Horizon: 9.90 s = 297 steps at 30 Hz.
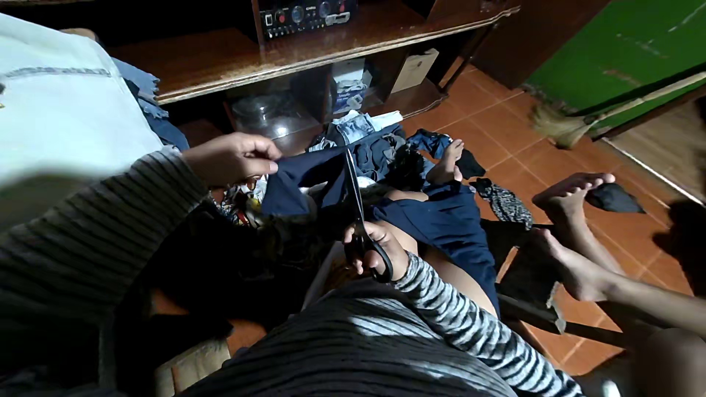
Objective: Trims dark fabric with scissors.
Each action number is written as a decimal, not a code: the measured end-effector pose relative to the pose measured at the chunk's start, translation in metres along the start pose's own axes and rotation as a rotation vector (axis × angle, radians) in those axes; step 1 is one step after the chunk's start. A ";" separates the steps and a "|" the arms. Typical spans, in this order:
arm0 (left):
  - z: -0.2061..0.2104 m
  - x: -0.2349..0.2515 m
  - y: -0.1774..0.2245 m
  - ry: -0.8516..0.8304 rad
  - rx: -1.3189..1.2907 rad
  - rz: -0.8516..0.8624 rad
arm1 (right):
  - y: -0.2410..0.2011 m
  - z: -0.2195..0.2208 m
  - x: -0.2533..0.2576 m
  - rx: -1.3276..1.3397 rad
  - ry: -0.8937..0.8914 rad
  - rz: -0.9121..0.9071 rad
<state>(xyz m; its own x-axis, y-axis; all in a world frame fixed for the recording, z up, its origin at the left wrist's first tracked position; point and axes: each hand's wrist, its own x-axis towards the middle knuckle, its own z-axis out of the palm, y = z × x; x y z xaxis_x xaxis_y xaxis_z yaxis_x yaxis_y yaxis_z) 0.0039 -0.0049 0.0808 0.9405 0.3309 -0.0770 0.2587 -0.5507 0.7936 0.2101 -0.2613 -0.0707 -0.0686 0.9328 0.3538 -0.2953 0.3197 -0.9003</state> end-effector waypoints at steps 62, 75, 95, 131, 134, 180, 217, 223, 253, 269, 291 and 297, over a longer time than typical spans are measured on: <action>0.038 -0.006 0.046 0.323 -0.270 0.154 | 0.003 0.013 0.007 -0.165 -0.055 -0.037; 0.044 -0.005 0.041 0.235 -0.159 0.283 | 0.004 0.013 0.010 -0.087 -0.100 -0.057; -0.001 -0.003 0.015 -0.209 0.051 0.034 | -0.009 0.001 0.002 0.007 -0.040 -0.046; 0.033 -0.012 0.062 0.267 -0.557 0.375 | 0.006 0.008 0.006 -0.108 -0.159 -0.045; 0.035 -0.012 0.061 0.260 -0.543 0.352 | 0.005 0.011 0.008 -0.139 -0.156 -0.053; 0.044 -0.010 0.056 0.239 -0.401 0.268 | -0.004 0.018 0.011 -0.138 -0.109 -0.087; 0.024 -0.003 0.036 0.344 -0.463 0.356 | -0.004 0.011 0.005 -0.052 -0.063 -0.019; 0.034 -0.006 0.045 0.310 -0.377 0.357 | -0.002 0.009 0.007 -0.055 -0.126 -0.056; 0.044 -0.004 0.042 0.272 -0.326 0.281 | -0.005 0.018 0.014 -0.090 -0.089 -0.066; 0.046 -0.004 0.043 0.262 -0.345 0.189 | -0.006 0.017 0.012 -0.112 -0.042 -0.049; 0.054 -0.006 0.048 0.235 -0.263 0.103 | -0.006 0.018 0.015 -0.168 -0.040 -0.056; 0.058 -0.006 0.046 0.184 -0.240 0.132 | -0.009 0.020 0.023 -0.204 -0.069 -0.077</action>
<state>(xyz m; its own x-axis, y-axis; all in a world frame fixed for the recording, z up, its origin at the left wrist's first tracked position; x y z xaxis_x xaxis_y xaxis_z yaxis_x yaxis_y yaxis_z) 0.0230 -0.0771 0.0829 0.9013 0.4135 0.1290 0.0574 -0.4092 0.9107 0.1920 -0.2464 -0.0498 -0.1200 0.8931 0.4335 -0.1037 0.4230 -0.9002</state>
